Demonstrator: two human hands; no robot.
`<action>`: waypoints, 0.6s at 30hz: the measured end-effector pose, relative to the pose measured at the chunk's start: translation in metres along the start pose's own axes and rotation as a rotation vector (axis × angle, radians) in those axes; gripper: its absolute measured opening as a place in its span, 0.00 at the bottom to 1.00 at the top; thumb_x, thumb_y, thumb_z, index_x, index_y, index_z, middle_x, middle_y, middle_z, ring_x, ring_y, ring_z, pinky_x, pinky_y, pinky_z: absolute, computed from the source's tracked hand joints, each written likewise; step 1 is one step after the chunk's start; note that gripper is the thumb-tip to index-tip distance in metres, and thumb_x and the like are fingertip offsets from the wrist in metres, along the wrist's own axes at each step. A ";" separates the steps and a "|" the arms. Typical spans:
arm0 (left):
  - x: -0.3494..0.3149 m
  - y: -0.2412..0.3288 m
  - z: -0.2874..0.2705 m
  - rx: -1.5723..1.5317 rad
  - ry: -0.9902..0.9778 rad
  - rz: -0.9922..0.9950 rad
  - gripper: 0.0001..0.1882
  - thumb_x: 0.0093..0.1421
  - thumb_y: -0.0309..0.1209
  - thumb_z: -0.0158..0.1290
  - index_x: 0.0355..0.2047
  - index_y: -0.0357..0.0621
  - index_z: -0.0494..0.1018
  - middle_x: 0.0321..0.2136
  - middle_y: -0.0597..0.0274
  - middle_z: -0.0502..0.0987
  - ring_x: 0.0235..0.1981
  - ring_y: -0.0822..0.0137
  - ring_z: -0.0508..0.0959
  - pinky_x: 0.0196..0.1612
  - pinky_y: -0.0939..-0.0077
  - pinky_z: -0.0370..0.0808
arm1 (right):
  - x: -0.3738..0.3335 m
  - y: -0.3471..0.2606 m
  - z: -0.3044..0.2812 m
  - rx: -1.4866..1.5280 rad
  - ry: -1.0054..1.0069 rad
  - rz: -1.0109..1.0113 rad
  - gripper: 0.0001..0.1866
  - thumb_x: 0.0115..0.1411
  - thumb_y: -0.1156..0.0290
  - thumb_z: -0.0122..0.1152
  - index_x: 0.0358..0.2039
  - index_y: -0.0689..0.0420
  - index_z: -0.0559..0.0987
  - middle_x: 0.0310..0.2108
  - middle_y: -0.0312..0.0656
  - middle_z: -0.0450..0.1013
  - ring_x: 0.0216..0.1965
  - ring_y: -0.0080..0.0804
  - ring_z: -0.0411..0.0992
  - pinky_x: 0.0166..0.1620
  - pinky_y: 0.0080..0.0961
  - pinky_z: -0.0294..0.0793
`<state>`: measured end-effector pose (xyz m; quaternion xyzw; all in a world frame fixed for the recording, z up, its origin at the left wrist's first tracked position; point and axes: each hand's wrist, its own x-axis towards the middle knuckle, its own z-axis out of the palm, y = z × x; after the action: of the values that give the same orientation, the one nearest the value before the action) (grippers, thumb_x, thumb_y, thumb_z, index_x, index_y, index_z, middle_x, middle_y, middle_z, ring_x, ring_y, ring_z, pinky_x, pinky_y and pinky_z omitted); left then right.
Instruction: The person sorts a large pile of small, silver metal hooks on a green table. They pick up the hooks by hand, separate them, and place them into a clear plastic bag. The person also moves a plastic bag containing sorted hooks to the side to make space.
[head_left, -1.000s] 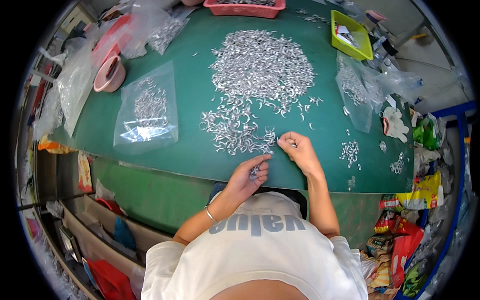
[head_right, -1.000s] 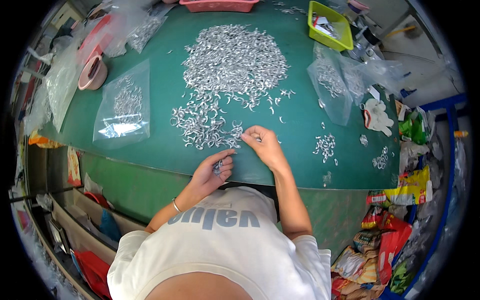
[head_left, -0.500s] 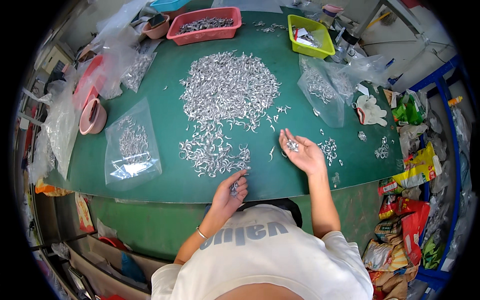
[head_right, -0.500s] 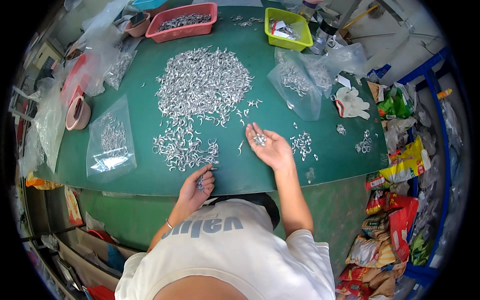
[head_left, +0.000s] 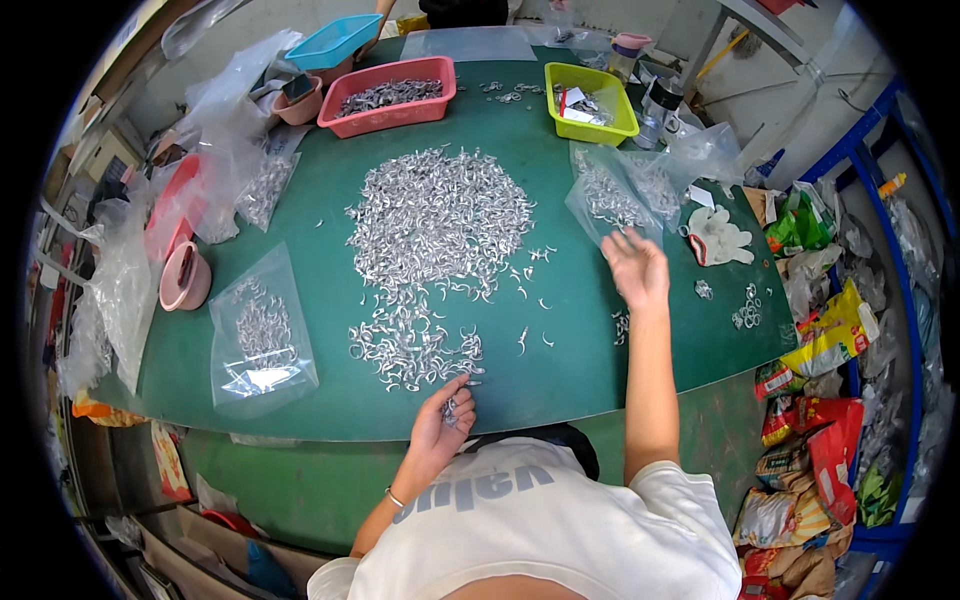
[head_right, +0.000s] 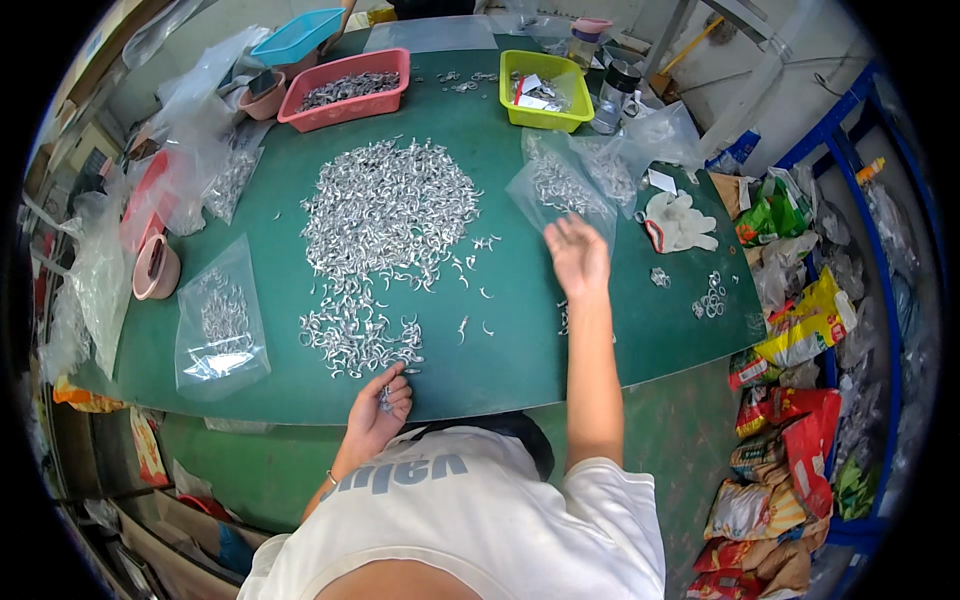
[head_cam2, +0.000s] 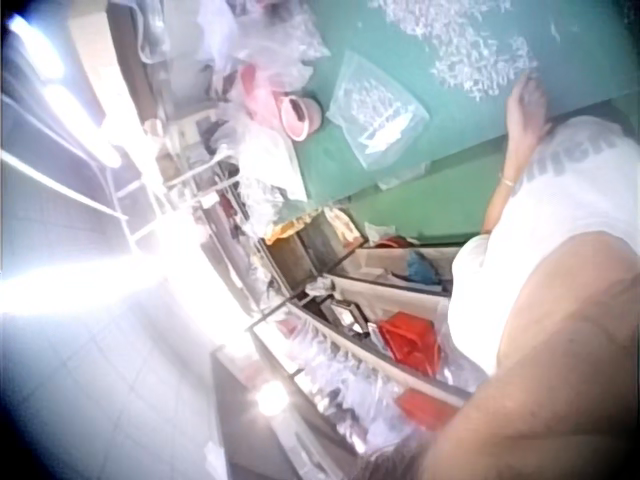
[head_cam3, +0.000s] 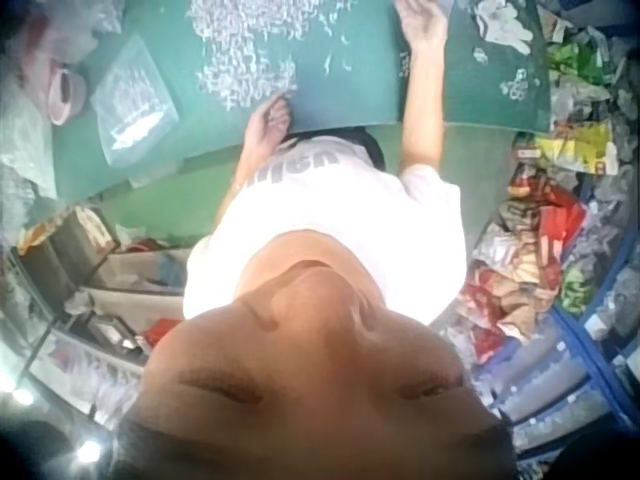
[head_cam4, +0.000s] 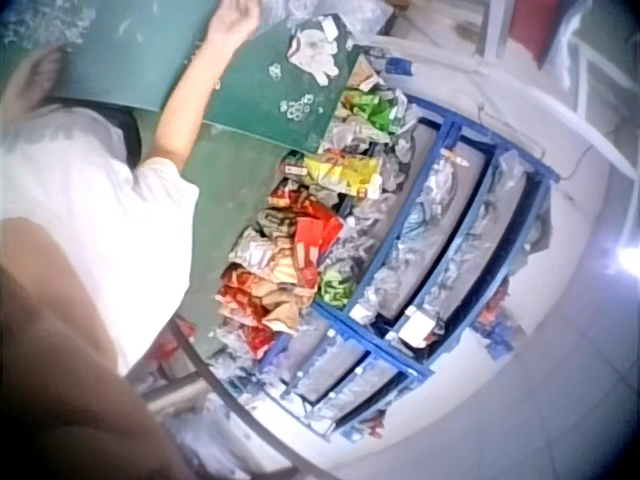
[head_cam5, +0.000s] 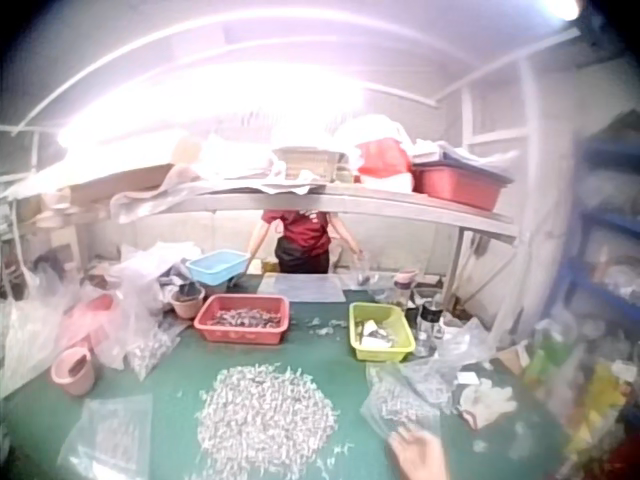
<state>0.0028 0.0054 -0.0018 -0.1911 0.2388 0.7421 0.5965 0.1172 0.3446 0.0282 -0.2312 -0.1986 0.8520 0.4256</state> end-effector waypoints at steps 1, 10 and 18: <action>0.000 -0.001 0.000 -0.003 -0.011 -0.007 0.07 0.61 0.27 0.45 0.39 0.39 0.66 0.19 0.70 0.59 0.19 0.77 0.59 0.22 0.84 0.59 | -0.013 0.008 0.000 -0.112 -0.055 0.061 0.29 0.54 0.78 0.48 0.57 0.68 0.55 0.59 0.55 0.52 0.59 0.48 0.55 0.59 0.39 0.60; 0.000 -0.003 -0.007 -0.068 -0.122 0.004 0.12 0.60 0.27 0.46 0.43 0.35 0.66 0.21 0.68 0.62 0.21 0.76 0.63 0.24 0.84 0.63 | -0.115 0.090 0.026 -1.362 -0.415 -0.075 0.17 0.53 0.76 0.58 0.44 0.60 0.73 0.39 0.43 0.73 0.38 0.32 0.71 0.43 0.27 0.69; -0.028 0.006 0.000 -0.173 0.078 0.205 0.11 0.59 0.24 0.45 0.42 0.35 0.65 0.24 0.65 0.64 0.26 0.73 0.65 0.28 0.82 0.68 | -0.148 0.159 0.050 -1.792 -0.982 -0.446 0.27 0.44 0.70 0.66 0.48 0.53 0.72 0.57 0.42 0.59 0.60 0.49 0.52 0.58 0.46 0.52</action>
<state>0.0024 -0.0175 0.0150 -0.2452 0.2153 0.8089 0.4891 0.0670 0.1272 0.0173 -0.0487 -0.9468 0.2953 0.1185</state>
